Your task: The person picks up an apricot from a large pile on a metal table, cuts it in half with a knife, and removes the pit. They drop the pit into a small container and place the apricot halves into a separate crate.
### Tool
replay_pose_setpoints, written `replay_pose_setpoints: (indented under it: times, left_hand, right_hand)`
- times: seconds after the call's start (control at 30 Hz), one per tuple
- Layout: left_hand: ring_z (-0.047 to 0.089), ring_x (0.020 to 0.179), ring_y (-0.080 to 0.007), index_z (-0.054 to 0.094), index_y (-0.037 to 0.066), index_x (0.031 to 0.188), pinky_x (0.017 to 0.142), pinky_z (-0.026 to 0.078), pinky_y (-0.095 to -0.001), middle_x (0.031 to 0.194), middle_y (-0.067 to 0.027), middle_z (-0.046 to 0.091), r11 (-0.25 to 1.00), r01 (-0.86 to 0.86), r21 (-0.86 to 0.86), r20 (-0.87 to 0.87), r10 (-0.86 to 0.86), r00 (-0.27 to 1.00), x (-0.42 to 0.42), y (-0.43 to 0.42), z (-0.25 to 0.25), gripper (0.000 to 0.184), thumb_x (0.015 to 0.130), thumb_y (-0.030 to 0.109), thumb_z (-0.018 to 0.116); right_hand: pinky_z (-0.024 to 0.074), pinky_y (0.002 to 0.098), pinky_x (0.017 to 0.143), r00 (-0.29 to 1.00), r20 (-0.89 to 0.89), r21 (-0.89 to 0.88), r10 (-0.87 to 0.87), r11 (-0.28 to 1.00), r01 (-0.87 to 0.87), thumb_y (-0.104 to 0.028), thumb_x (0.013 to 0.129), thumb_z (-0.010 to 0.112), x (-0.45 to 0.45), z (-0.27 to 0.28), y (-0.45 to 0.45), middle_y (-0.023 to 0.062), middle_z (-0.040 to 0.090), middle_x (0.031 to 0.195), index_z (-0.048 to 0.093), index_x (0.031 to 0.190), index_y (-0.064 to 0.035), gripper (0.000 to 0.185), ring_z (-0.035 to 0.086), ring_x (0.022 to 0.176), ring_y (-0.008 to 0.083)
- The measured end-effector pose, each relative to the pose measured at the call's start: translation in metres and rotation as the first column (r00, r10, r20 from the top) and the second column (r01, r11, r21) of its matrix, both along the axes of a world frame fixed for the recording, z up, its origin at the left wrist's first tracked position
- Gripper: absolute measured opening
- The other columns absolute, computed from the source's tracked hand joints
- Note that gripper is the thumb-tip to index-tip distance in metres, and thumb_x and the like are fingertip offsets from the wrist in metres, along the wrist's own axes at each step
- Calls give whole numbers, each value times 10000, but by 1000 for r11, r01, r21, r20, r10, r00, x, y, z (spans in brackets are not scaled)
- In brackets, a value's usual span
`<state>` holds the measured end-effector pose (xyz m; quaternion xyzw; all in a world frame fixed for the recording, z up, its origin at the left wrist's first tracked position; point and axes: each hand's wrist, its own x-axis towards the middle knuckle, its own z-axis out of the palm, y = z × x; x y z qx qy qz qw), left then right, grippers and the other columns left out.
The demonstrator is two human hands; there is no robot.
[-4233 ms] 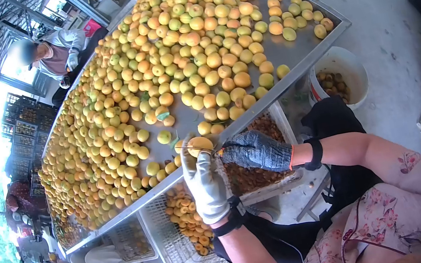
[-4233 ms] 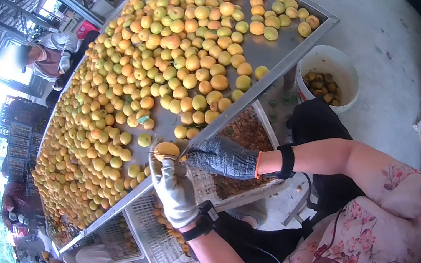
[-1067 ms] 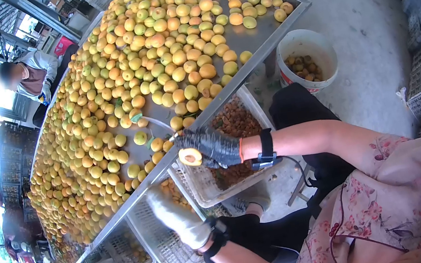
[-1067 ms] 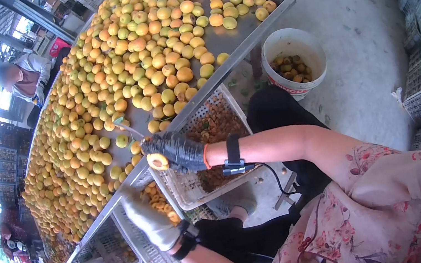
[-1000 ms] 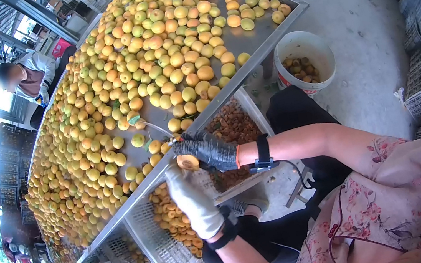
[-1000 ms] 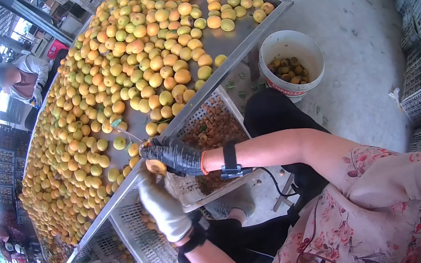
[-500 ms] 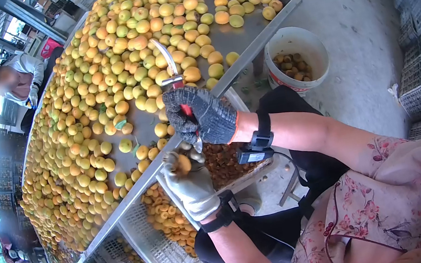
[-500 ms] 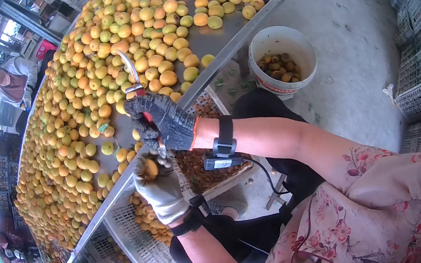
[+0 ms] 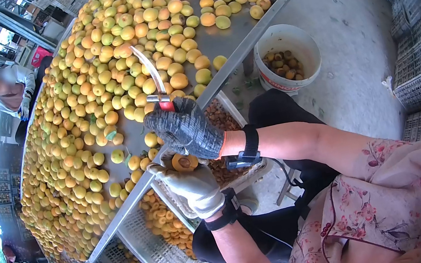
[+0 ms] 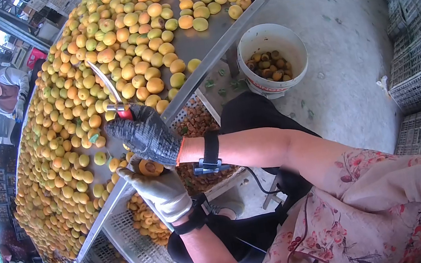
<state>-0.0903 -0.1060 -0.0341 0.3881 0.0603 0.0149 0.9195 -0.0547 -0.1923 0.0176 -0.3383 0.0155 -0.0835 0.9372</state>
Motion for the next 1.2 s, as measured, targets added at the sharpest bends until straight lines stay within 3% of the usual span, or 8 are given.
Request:
replay_pose_setpoints:
  times: [0.33,0.4,0.6,0.73,0.8,1.0,1.07,1.2]
  left_hand:
    - [584,876,-150,531,58,1094,758,496,-287,961,-54,587,820,-180,543,-69,257,964,-11,-1,3,444,983,464,390]
    - [549,757,-95,533,82,1006,688,474,-235,853,-13,559,337,-572,748,575,101,812,-14,-2,-5,353,991,412,408]
    - [485,605,-62,517,128,834,567,421,-186,695,44,508,998,-56,26,-193,59,979,-12,-7,28,300,979,384,460]
    - [416,507,-42,506,142,805,483,365,-187,613,81,454,998,-63,20,-187,66,980,-9,-8,26,303,975,390,466]
    - [583,939,-133,528,73,1151,772,497,-280,1071,-47,597,811,-117,573,-173,259,950,-8,1,9,477,966,487,384]
    - [556,1096,-199,437,16,1319,910,474,-311,1206,-92,560,995,-35,98,-12,36,999,4,-5,0,552,975,445,386]
    - [550,1119,-242,430,-28,1306,928,468,-356,1190,-143,571,993,-20,114,-50,26,998,2,-3,2,571,976,436,393]
    - [604,876,-160,547,11,1159,761,490,-291,1002,-71,629,817,-176,550,-16,221,975,8,11,-29,412,976,363,439]
  right_hand:
    - [313,203,338,971,3,368,240,902,-224,-267,948,542,10,-19,6,-67,440,571,550,861,-149,147,420,407,53]
    - [296,208,333,965,-52,360,259,906,-224,-278,946,543,9,-19,5,-71,416,559,535,841,-165,154,395,398,54]
    - [213,251,340,938,-158,449,309,868,-210,-299,916,543,11,-25,6,-84,356,549,524,789,-209,157,331,396,79]
    - [253,228,329,922,-89,548,376,792,-270,-288,925,569,12,-29,5,-75,354,529,512,856,-191,132,333,383,70]
    - [268,230,330,941,-70,478,331,839,-260,-269,921,575,13,-28,7,-69,379,534,523,879,-173,116,352,387,75]
    - [314,235,344,961,223,-196,-165,958,211,-233,933,555,18,-40,30,-52,431,568,552,912,-119,116,401,417,81]
    - [310,235,348,930,-66,539,362,797,-272,-251,948,528,10,-26,10,-54,403,560,556,893,-126,139,380,414,86]
    - [292,250,325,928,-105,432,358,857,-281,-248,950,537,6,-23,14,-37,386,537,572,863,-113,164,365,393,94]
